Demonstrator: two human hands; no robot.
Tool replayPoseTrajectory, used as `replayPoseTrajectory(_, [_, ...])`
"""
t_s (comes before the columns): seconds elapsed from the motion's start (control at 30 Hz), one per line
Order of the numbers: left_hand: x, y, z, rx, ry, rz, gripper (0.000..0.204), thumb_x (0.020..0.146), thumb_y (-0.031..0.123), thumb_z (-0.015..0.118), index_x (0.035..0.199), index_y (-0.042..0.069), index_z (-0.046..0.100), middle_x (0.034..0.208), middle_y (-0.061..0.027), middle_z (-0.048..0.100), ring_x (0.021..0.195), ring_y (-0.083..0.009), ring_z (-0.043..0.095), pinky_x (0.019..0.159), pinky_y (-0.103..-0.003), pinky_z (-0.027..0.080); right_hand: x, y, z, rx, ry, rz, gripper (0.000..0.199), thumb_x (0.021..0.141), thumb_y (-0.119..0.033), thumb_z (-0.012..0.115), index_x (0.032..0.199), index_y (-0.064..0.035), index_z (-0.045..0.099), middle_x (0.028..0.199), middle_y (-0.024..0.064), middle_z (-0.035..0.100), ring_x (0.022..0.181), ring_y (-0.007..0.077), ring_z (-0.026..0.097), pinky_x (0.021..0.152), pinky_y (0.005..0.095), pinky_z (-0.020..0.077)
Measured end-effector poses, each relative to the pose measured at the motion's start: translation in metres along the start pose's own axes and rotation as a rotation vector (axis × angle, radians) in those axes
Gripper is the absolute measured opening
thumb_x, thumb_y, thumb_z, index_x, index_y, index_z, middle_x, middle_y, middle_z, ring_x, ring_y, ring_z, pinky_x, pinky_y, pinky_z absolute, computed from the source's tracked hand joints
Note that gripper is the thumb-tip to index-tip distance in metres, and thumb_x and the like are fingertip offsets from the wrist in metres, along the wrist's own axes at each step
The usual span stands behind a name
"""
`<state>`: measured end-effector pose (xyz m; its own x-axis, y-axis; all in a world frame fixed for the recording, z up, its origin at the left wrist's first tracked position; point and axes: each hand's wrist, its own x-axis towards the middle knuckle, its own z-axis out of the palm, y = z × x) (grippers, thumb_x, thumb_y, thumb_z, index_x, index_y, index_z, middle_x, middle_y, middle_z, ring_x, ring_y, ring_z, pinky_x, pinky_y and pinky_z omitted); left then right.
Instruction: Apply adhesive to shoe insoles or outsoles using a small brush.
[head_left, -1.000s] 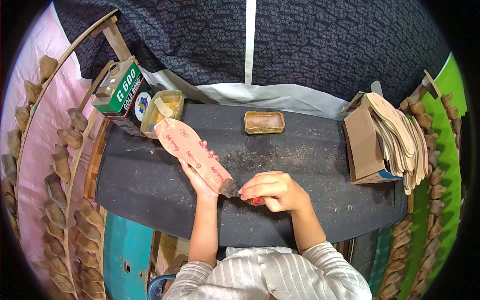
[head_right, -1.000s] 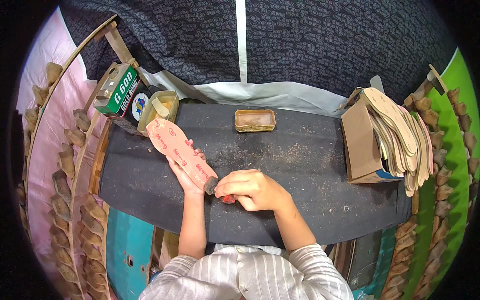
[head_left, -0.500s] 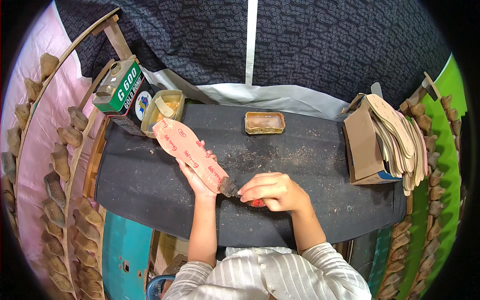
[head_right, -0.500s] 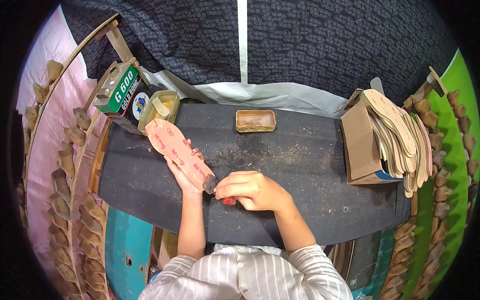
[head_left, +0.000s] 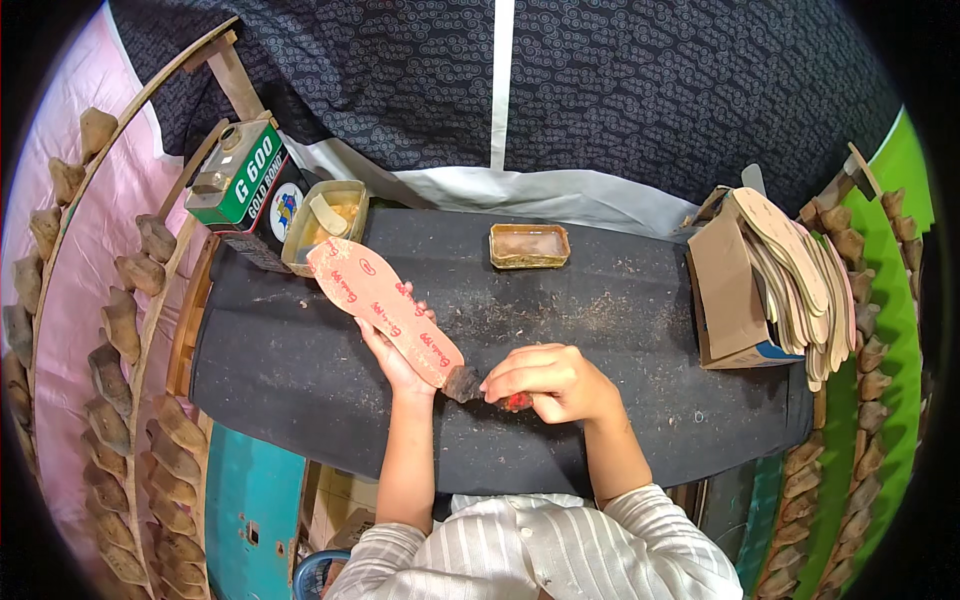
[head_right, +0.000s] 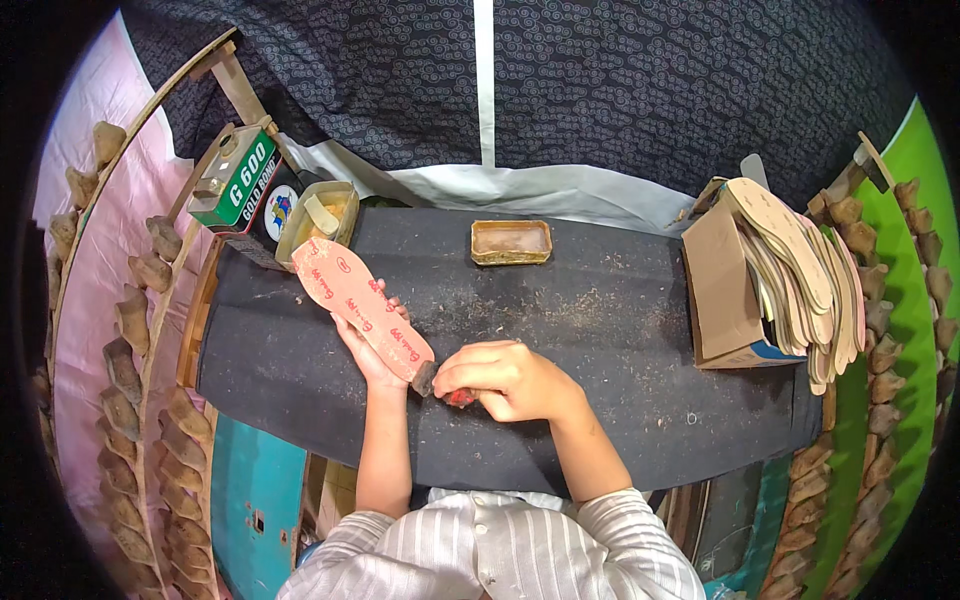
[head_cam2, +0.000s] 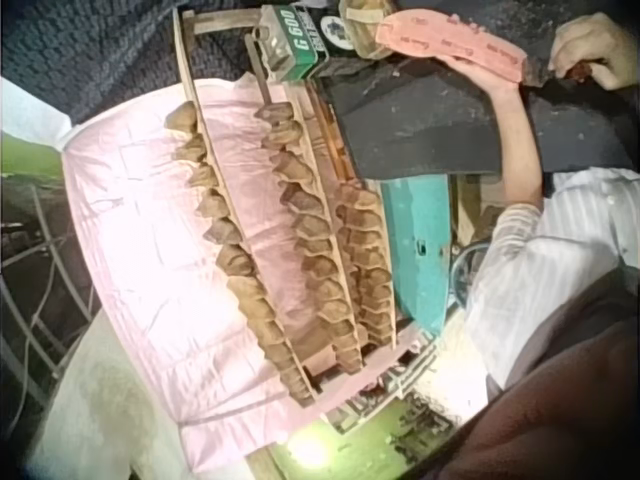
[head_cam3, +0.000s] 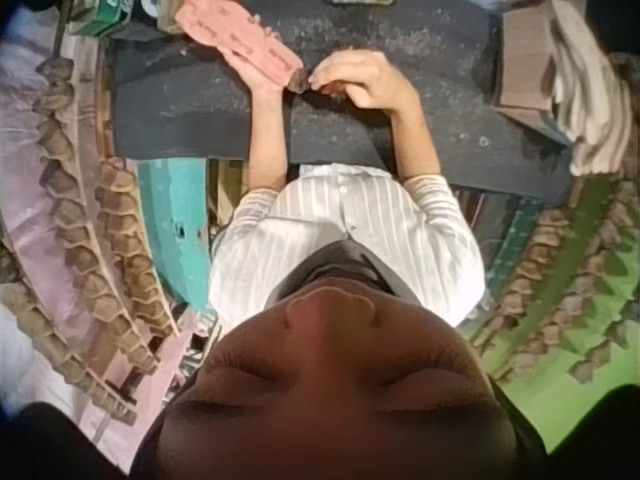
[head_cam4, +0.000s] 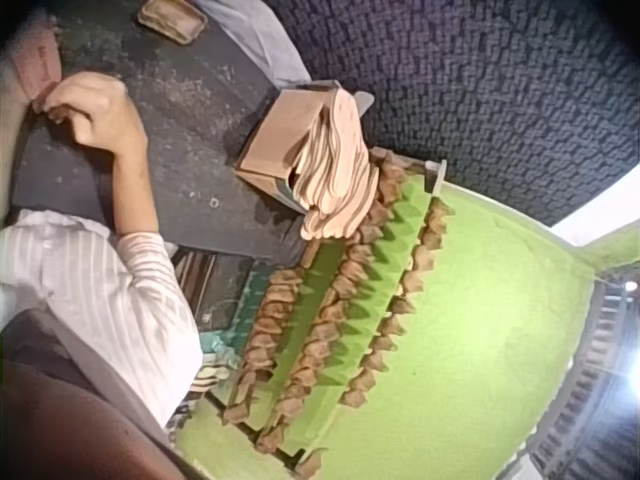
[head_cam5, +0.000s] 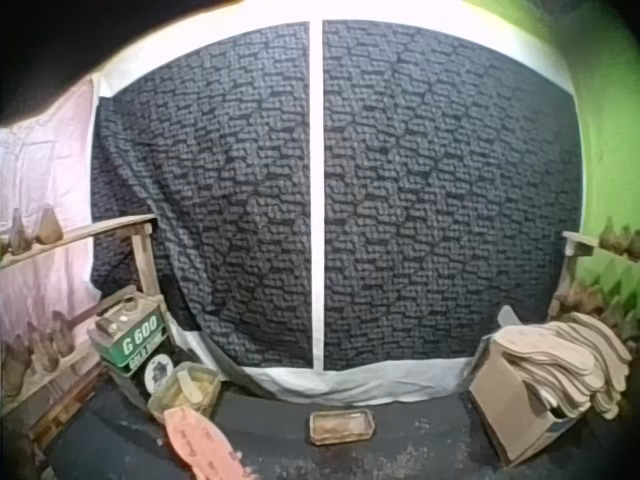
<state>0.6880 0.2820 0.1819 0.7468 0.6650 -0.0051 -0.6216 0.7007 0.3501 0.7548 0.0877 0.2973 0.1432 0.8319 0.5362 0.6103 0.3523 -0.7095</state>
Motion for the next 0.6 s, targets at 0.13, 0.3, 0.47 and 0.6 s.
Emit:
replayPoseTrajectory(0.13, [-0.001, 0.0, 0.002, 0.009, -0.026, -0.002, 0.065, 0.091, 0.059, 0.033, 0.128, 0.007, 0.04, 0.114, -0.0099, 0.053, 0.082, -0.0195, 0.054, 0.074, -0.032, 0.048, 0.0, 0.007, 0.002, -0.238, 0.253, -0.017, 0.036, 0.058, 0.01, 0.052, 0.087, -0.0057, 0.066, 0.092, 0.0093, 0.066, 0.082, 0.0251, 0.064, 0.073, 0.0325, 0.0524])
replayPoseTrajectory(0.3, [-0.007, -0.007, 0.018, 0.118, 0.026, 0.025, 0.063, 0.091, 0.058, 0.032, 0.129, 0.009, 0.041, 0.114, -0.0107, 0.054, 0.083, -0.0204, 0.055, 0.075, -0.034, 0.049, -0.004, 0.01, 0.009, -0.173, 0.287, -0.051, 0.035, 0.06, 0.007, 0.06, 0.09, -0.0084, 0.068, 0.097, 0.008, 0.066, 0.082, 0.0248, 0.064, 0.072, 0.0328, 0.0526])
replayPoseTrajectory(0.47, [-0.01, -0.008, 0.017, 0.083, -0.002, -0.045, 0.063, 0.091, 0.058, 0.03, 0.129, 0.009, 0.041, 0.114, -0.0105, 0.054, 0.082, -0.0205, 0.055, 0.074, -0.035, 0.049, 0.005, 0.013, 0.02, -0.167, 0.187, -0.151, 0.034, 0.056, 0.006, 0.054, 0.085, -0.0032, 0.068, 0.091, 0.0104, 0.067, 0.078, 0.0242, 0.066, 0.068, 0.0315, 0.053])
replayPoseTrajectory(0.6, [-0.004, -0.004, 0.013, 0.113, 0.016, -0.021, 0.064, 0.091, 0.059, 0.03, 0.128, 0.007, 0.041, 0.113, -0.0099, 0.054, 0.08, -0.0201, 0.055, 0.071, -0.033, 0.049, -0.001, 0.008, 0.011, -0.086, 0.09, -0.111, 0.035, 0.056, 0.009, 0.051, 0.086, -0.002, 0.066, 0.084, 0.01, 0.066, 0.076, 0.0251, 0.065, 0.068, 0.0327, 0.0529])
